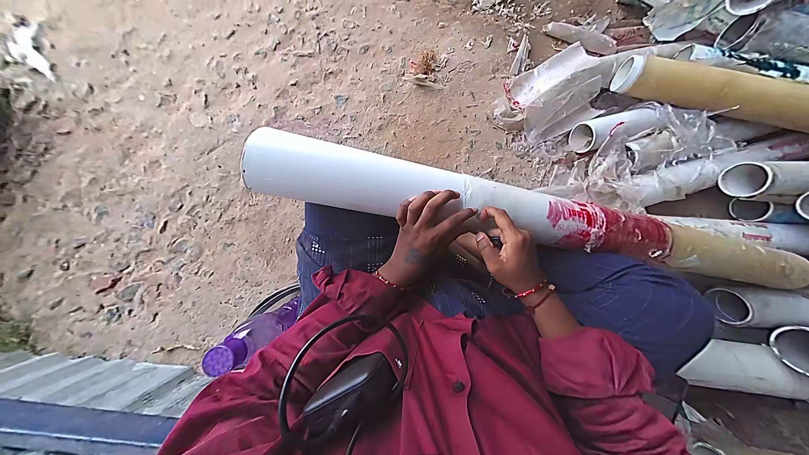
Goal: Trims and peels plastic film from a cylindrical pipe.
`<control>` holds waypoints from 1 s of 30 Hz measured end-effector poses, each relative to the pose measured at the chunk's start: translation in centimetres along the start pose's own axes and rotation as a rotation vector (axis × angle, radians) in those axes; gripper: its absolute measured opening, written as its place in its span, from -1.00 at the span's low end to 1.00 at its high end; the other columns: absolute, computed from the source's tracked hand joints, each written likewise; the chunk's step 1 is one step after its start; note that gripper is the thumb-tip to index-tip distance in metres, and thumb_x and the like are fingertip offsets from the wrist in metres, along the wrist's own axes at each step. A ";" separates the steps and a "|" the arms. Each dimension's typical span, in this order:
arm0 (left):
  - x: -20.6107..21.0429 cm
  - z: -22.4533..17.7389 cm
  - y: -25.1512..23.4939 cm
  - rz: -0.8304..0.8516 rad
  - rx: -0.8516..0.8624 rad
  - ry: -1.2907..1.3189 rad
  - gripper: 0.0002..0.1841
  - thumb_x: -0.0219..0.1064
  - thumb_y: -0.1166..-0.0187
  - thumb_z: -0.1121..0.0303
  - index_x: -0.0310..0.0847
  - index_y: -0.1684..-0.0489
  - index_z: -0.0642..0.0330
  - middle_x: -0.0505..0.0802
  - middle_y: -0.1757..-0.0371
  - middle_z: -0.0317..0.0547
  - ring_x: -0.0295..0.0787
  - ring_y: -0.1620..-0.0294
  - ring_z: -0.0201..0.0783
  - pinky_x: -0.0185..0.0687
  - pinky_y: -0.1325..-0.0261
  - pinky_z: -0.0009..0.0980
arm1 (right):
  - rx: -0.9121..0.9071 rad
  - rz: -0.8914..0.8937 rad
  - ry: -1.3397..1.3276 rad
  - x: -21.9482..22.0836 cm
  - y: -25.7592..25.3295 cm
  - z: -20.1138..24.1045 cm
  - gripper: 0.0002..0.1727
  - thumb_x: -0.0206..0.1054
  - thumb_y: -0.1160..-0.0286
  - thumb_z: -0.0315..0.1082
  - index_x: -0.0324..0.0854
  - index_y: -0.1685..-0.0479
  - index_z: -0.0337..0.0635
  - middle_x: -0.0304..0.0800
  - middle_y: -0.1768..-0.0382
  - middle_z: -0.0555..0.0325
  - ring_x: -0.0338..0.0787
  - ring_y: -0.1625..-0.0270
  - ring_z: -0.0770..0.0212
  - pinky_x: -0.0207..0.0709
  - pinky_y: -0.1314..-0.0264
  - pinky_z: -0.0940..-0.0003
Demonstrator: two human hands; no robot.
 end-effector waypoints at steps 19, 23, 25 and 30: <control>2.9 -3.7 -3.2 0.851 -0.402 -0.172 -0.77 0.31 -0.71 0.33 0.65 -0.08 0.34 0.73 0.14 0.32 0.82 0.36 0.21 0.69 0.40 0.00 | 0.220 -0.313 -0.026 -11.7 -2.8 -5.3 -0.62 0.02 -0.83 -0.27 0.62 -0.24 -0.36 0.66 0.38 0.14 0.57 0.44 0.38 0.47 0.31 0.39; 3.5 -4.3 -3.3 1.171 -0.469 -0.301 -0.77 0.07 -0.77 0.54 0.59 -0.21 0.35 0.79 0.04 0.29 0.85 0.10 0.28 0.70 0.16 0.08 | 0.153 -0.164 0.301 -8.7 -5.8 -7.6 -0.65 0.05 -0.75 -0.42 0.73 -0.14 -0.42 0.88 0.04 -0.33 0.88 0.00 -0.34 0.60 -0.04 -0.26; 3.7 -4.3 -3.9 1.176 -0.370 -0.290 -0.79 0.11 -0.76 0.50 0.69 -0.01 0.39 0.84 0.18 0.28 0.86 0.12 0.29 0.67 0.20 0.13 | 0.107 -0.147 0.340 -6.9 -6.1 -8.3 -0.68 0.10 -0.68 -0.48 0.74 -0.12 -0.45 0.87 0.00 -0.36 0.85 -0.06 -0.39 0.58 -0.10 -0.27; 3.8 -4.4 -3.5 1.116 -0.105 -0.256 -0.78 0.21 -0.67 0.49 0.71 0.35 0.38 0.79 0.50 0.18 0.85 0.36 0.22 0.58 0.43 0.07 | 0.282 -0.153 0.361 -7.3 -6.4 -8.9 -0.64 0.03 -0.72 -0.45 0.68 -0.22 -0.42 0.87 0.09 -0.35 0.88 0.06 -0.36 0.59 0.12 -0.27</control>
Point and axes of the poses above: each hand's wrist, its own y-axis away from the middle knuckle, its own x-axis out of the palm, z = x × y, the point moved 8 cm from there along -y, towards the middle knuckle
